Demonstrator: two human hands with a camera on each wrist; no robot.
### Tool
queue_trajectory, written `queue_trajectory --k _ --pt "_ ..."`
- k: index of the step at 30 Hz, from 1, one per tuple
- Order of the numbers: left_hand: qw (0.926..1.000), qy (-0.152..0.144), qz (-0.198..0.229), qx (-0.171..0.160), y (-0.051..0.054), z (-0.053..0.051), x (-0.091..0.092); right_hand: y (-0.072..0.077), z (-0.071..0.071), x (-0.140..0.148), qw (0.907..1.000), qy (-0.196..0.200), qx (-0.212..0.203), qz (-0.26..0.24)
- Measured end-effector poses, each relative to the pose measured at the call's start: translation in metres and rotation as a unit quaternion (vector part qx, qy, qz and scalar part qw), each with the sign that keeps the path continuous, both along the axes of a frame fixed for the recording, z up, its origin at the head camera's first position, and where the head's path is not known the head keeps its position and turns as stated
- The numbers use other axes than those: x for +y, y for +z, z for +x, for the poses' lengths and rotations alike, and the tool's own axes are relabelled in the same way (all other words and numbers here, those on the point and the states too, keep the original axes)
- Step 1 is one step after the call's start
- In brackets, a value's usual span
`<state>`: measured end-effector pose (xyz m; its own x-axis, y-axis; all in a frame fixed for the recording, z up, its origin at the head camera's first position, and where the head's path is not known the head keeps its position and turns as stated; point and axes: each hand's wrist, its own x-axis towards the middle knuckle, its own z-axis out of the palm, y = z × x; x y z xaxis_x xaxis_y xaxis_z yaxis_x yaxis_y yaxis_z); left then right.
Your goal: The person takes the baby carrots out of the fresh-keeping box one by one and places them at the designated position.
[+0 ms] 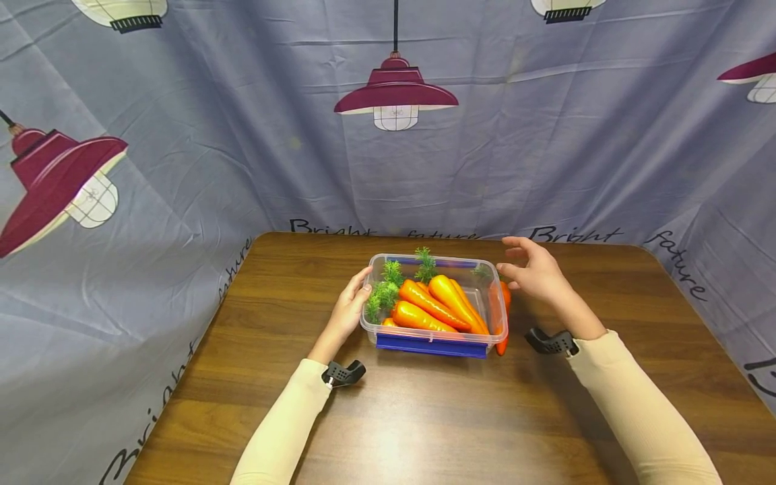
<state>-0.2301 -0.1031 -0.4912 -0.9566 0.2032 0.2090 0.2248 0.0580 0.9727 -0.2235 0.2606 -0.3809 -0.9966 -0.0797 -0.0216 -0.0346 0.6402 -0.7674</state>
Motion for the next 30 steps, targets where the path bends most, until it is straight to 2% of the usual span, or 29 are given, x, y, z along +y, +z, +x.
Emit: queue_trajectory --k 8,15,23,30 --pt "1.0000 0.001 -0.003 0.000 0.001 0.000 0.001 0.004 -0.004 -0.020 0.9992 0.027 0.005 0.029" --pt "1.0000 0.004 -0.005 -0.003 0.002 0.000 0.001 0.000 -0.007 -0.040 0.9969 0.075 -0.010 0.022" --pt "1.0000 0.004 -0.007 0.001 0.002 0.000 0.001 -0.014 -0.008 -0.054 0.9888 0.121 -0.017 0.085" --pt "1.0000 0.002 -0.002 -0.004 0.000 0.001 0.000 -0.027 -0.010 -0.061 0.9829 0.167 -0.013 0.075"
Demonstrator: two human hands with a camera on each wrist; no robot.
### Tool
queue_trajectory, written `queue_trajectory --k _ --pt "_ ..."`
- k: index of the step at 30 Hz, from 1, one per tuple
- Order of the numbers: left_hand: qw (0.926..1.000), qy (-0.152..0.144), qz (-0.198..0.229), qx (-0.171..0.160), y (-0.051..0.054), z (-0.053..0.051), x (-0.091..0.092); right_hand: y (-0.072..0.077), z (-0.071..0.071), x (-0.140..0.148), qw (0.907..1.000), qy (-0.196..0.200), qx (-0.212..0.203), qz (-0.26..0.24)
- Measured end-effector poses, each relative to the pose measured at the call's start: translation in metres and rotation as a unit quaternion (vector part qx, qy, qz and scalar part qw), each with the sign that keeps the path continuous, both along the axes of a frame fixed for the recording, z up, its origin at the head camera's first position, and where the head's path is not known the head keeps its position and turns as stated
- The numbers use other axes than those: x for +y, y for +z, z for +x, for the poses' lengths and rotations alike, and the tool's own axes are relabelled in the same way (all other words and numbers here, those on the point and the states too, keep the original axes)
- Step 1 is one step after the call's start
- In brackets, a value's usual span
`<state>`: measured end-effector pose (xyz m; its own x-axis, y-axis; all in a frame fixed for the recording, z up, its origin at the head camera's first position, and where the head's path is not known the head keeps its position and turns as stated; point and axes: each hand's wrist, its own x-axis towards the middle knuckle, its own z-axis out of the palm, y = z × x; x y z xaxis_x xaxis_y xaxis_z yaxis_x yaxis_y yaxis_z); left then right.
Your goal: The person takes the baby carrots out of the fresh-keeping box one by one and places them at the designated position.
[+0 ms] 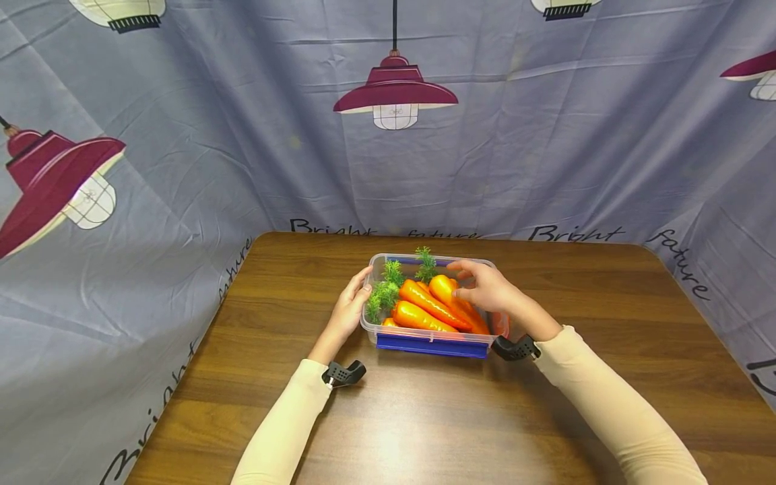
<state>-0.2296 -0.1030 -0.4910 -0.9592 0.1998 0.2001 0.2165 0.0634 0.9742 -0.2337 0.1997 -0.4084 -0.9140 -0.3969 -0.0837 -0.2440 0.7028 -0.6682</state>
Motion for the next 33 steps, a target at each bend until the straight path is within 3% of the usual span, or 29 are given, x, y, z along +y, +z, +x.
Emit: queue_trajectory --k 4,15,25,33 --pt "1.0000 -0.001 -0.003 0.004 -0.001 0.000 0.000 -0.007 0.000 -0.002 0.9999 0.013 0.000 0.002" --pt "0.9999 0.004 -0.007 0.007 0.000 0.000 0.000 -0.013 0.006 -0.008 0.9954 0.035 0.060 0.065" --pt "1.0000 0.001 -0.007 0.000 0.000 0.001 -0.001 -0.012 0.005 -0.010 0.9940 0.063 0.048 0.075" --pt "1.0000 0.000 -0.001 -0.007 0.001 0.002 -0.001 -0.014 0.006 -0.009 0.9952 0.049 0.054 0.066"
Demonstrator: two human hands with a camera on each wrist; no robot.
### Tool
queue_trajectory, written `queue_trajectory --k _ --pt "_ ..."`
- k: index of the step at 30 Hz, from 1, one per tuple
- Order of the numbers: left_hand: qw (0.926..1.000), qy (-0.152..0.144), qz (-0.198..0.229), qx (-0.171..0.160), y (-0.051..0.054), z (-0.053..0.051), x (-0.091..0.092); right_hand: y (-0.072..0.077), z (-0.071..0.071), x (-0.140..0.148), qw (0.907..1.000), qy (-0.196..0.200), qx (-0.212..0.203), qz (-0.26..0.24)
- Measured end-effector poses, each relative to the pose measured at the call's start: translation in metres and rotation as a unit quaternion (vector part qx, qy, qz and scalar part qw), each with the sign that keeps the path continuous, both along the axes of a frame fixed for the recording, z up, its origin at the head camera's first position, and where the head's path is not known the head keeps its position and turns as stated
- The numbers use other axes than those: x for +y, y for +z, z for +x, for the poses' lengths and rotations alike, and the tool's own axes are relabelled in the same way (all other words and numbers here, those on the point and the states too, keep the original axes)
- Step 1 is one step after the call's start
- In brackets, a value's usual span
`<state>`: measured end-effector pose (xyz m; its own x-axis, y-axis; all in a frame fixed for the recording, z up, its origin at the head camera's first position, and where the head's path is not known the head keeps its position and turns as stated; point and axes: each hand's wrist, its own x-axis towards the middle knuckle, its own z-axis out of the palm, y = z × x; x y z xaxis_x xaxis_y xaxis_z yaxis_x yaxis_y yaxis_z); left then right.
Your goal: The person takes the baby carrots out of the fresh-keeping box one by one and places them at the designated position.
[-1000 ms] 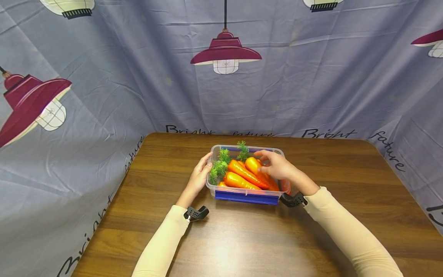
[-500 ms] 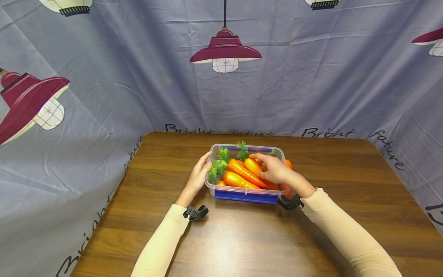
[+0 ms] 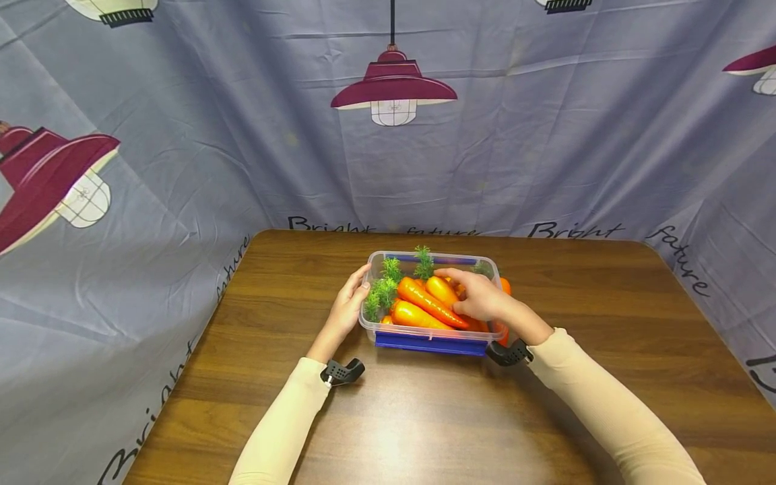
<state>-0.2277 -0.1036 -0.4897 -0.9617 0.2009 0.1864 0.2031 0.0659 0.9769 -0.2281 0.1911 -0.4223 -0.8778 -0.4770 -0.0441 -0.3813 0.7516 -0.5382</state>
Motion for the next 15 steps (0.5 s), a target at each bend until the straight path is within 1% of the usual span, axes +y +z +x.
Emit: queue_trajectory --k 7,10,15 --pt "1.0000 -0.001 -0.003 -0.001 0.0002 -0.0005 -0.0001 -0.0025 -0.0017 0.0027 0.9996 -0.007 0.018 -0.022" --pt "1.0000 -0.001 -0.005 0.004 0.0000 -0.0007 -0.0004 -0.0005 -0.0026 0.0044 0.9988 -0.011 0.015 -0.045" --pt "1.0000 0.000 -0.005 0.007 -0.0011 -0.0011 -0.0001 0.0056 -0.0019 0.0087 0.9965 -0.024 -0.001 -0.080"
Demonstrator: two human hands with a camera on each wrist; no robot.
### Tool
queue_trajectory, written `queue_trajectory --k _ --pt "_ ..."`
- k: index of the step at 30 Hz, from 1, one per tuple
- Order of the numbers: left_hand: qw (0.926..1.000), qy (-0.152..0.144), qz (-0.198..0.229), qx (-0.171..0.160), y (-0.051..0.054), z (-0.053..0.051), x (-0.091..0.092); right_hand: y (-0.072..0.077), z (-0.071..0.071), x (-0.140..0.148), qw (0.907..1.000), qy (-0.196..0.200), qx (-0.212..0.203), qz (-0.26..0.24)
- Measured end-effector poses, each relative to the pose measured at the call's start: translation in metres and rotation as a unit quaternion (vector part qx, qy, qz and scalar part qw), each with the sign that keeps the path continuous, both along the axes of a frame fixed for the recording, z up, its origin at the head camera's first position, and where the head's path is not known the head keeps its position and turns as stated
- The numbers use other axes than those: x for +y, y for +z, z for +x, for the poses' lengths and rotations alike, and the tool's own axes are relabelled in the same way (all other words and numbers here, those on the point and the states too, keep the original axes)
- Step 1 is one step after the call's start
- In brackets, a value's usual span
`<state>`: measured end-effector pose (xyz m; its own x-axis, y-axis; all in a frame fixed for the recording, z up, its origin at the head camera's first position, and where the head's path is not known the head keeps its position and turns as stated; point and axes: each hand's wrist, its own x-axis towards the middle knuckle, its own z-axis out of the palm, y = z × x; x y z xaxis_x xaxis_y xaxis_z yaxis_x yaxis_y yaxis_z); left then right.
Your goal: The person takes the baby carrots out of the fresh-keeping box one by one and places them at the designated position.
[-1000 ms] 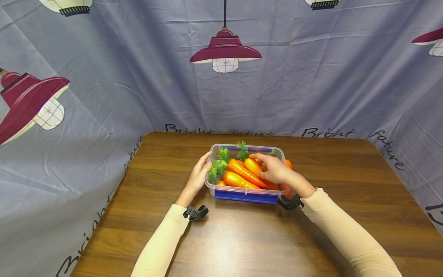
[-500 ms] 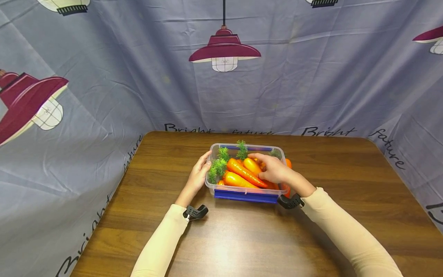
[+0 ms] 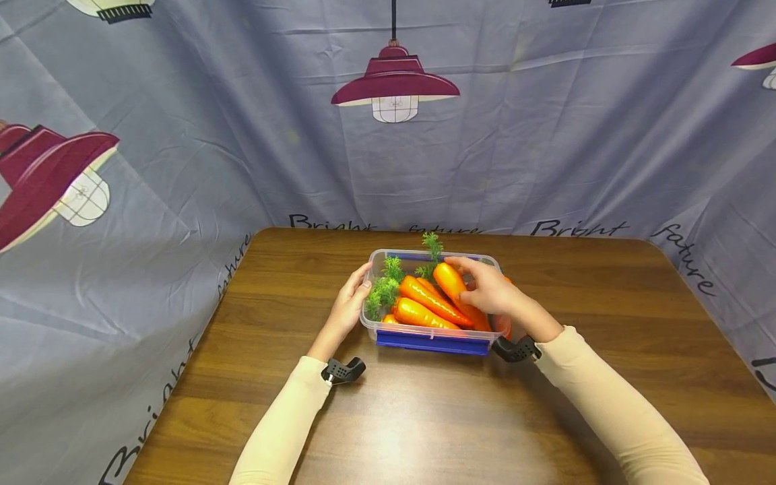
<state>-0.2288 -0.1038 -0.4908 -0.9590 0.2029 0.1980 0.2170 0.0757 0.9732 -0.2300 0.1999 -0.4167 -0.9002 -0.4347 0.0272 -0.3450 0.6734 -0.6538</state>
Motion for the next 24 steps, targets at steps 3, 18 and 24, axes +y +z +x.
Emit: queue_trajectory --k 3,18,24 --pt "1.0000 0.001 0.000 -0.004 0.000 0.000 0.000 0.005 0.000 0.003 0.9999 -0.016 -0.001 -0.003" --pt "1.0000 0.001 -0.005 -0.005 0.001 -0.001 0.000 0.026 0.000 0.024 0.9878 -0.092 -0.066 -0.107" --pt "1.0000 0.001 -0.003 -0.003 0.000 0.000 0.000 0.033 0.002 0.041 0.9824 -0.122 -0.071 -0.122"
